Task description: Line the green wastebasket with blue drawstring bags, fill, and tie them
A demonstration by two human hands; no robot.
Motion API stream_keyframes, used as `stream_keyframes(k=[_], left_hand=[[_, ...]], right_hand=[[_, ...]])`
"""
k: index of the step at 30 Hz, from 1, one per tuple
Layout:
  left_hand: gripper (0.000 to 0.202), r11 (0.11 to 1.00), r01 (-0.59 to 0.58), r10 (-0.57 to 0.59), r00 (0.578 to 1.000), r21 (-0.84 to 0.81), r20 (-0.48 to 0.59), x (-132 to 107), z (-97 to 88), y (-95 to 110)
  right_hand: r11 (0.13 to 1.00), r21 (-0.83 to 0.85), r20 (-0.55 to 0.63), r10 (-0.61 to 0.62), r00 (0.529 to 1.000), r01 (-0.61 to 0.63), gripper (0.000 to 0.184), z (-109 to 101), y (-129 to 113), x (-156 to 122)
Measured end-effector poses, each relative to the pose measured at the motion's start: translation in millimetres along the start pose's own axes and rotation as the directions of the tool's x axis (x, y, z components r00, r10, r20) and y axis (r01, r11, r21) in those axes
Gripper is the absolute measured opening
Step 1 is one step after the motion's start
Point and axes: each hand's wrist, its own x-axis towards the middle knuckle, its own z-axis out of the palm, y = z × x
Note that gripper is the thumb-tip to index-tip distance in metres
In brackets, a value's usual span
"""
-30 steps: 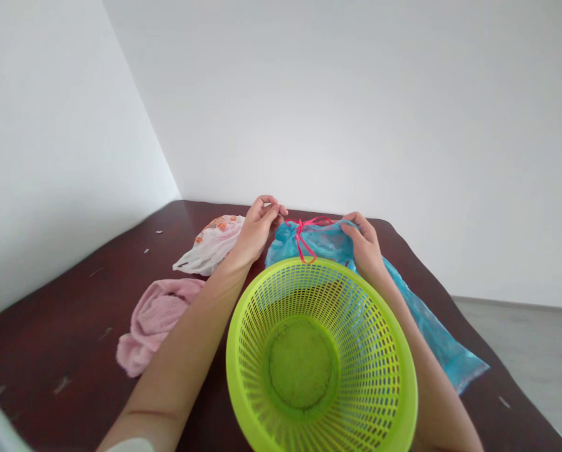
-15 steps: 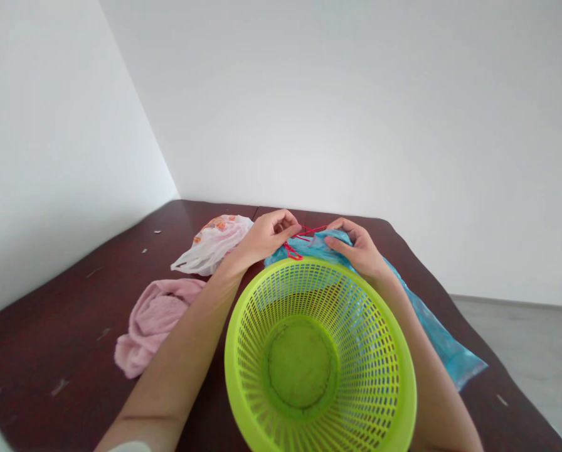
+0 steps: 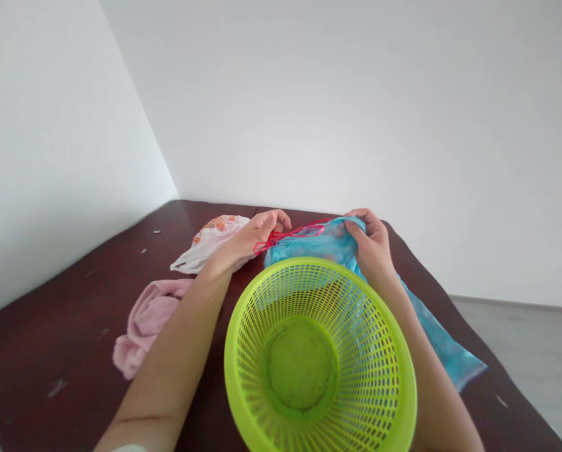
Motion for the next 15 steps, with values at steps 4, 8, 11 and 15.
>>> stream_keyframes(k=[4, 8, 11, 15], left_hand=[[0.090, 0.986, -0.027, 0.035, 0.998, 0.165, -0.043, 3.7, -13.5, -3.9], [0.090, 0.993, -0.099, 0.106, 0.986, 0.063, -0.129, 4.1, -21.5, 0.7], [0.096, 0.991, -0.134, 0.132, 0.982, -0.009, -0.136, 0.4, -25.4, 7.6], [0.086, 0.930, 0.017, 0.052, 0.983, 0.367, -0.179, -6.4, -29.4, 9.5]], right_hand=[[0.996, 0.074, -0.151, -0.046, 0.988, 0.057, 0.024, -7.0, 5.5, 7.1], [0.986, 0.135, -0.291, -0.053, 0.955, 0.096, 0.030, -12.3, 13.8, 13.5], [0.980, 0.175, -0.359, -0.022, 0.933, 0.091, 0.029, -16.8, 22.5, 15.7], [0.993, 0.117, -0.290, 0.003, 0.957, 0.032, 0.027, -30.0, 29.4, 18.6]])
